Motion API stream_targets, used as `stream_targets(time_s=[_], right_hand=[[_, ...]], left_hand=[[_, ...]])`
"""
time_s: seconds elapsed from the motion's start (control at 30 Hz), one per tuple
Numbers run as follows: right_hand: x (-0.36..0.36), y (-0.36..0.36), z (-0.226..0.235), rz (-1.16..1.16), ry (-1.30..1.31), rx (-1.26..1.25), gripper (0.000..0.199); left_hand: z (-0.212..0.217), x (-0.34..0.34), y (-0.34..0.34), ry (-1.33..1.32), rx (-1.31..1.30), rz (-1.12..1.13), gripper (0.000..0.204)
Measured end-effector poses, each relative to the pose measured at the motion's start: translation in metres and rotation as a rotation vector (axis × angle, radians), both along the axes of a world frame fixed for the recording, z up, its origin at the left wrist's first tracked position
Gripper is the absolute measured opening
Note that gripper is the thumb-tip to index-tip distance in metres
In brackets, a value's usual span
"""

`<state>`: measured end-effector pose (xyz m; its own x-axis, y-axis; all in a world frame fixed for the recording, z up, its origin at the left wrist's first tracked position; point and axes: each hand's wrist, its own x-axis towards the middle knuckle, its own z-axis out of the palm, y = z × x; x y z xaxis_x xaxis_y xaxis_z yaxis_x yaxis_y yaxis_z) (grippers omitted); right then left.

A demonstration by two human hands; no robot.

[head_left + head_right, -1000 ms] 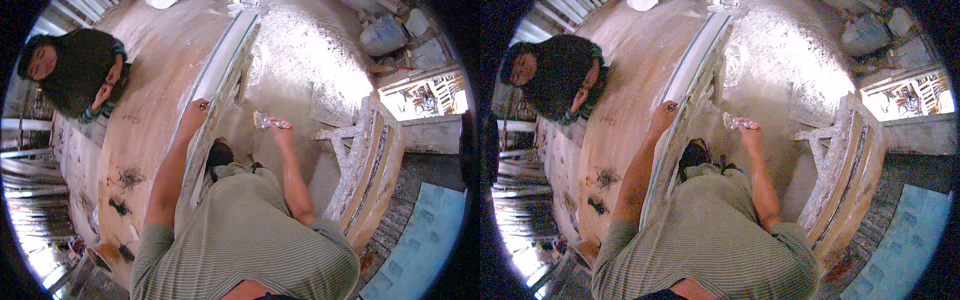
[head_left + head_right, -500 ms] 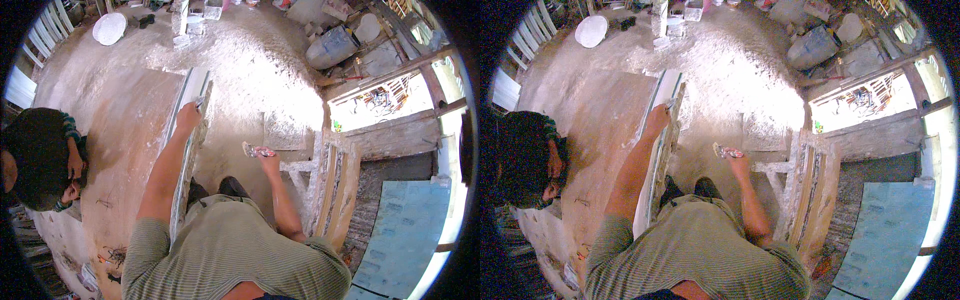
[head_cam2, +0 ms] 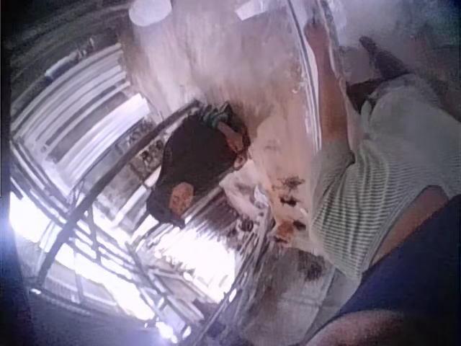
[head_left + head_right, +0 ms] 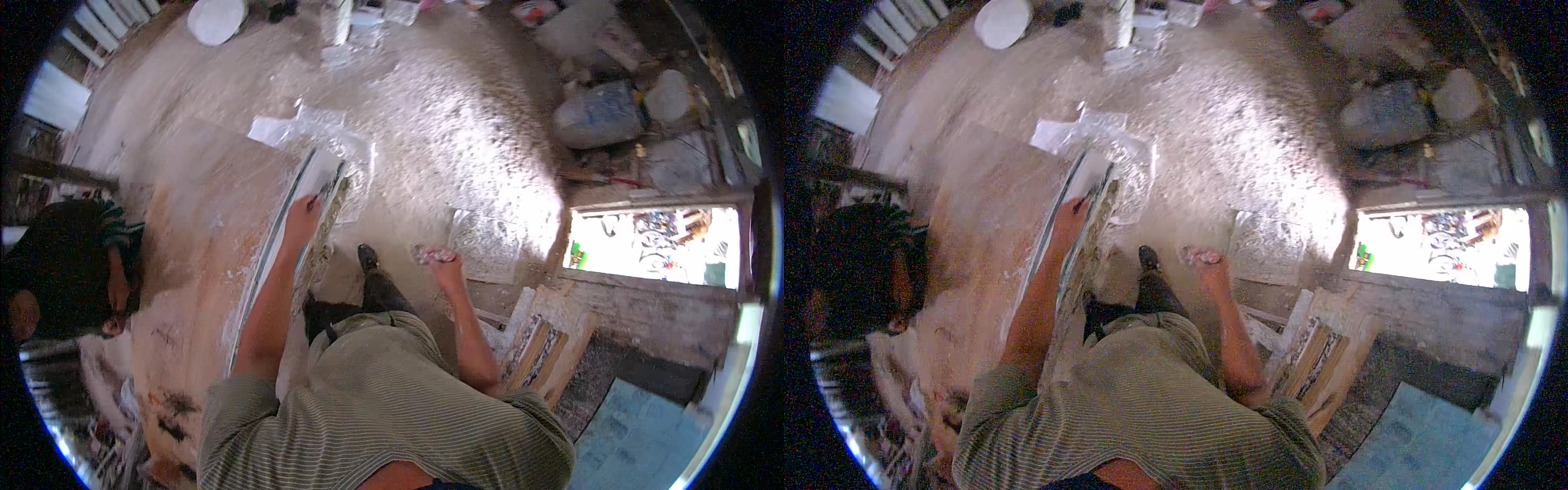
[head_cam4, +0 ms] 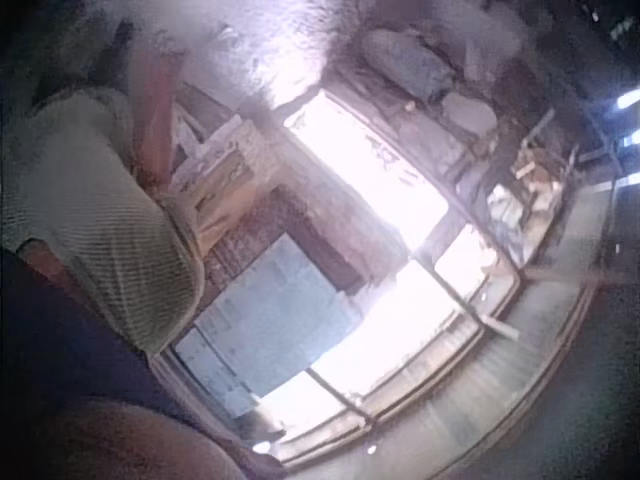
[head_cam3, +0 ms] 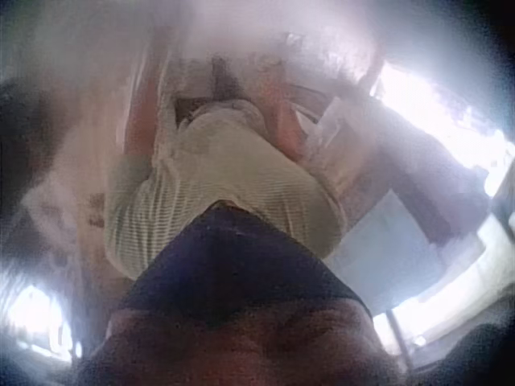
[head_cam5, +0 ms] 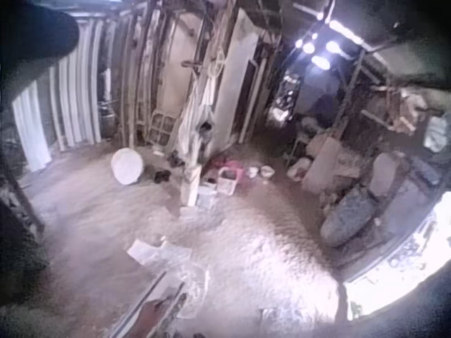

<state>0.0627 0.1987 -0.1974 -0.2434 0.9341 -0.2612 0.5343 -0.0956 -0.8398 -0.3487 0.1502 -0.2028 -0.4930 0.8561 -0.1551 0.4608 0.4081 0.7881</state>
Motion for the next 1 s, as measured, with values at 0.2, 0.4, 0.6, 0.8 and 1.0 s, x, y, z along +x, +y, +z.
stream_targets(time_s=[0.2,0.4,0.6,0.8,1.0], right_hand=[[0.007,0.104,-0.037,-0.037,0.029,-0.104,0.013],[-0.032,0.130,0.022,0.109,-0.025,-0.078,0.014],[-0.054,0.075,0.000,0.235,-0.007,-0.135,0.016],[-0.101,-0.027,-0.018,0.377,0.040,-0.073,0.018],[-0.144,-0.196,-0.025,0.193,0.216,-0.057,0.019]], left_hand=[[0.013,0.044,-0.102,-0.149,-0.131,0.338,0.040],[0.032,0.058,0.048,-0.175,0.007,0.289,0.038],[0.093,0.115,-0.019,-0.197,0.178,0.119,0.038],[0.080,0.113,-0.275,-0.251,0.093,0.166,0.044],[0.091,0.097,-0.562,-0.347,-0.018,0.340,0.036]])
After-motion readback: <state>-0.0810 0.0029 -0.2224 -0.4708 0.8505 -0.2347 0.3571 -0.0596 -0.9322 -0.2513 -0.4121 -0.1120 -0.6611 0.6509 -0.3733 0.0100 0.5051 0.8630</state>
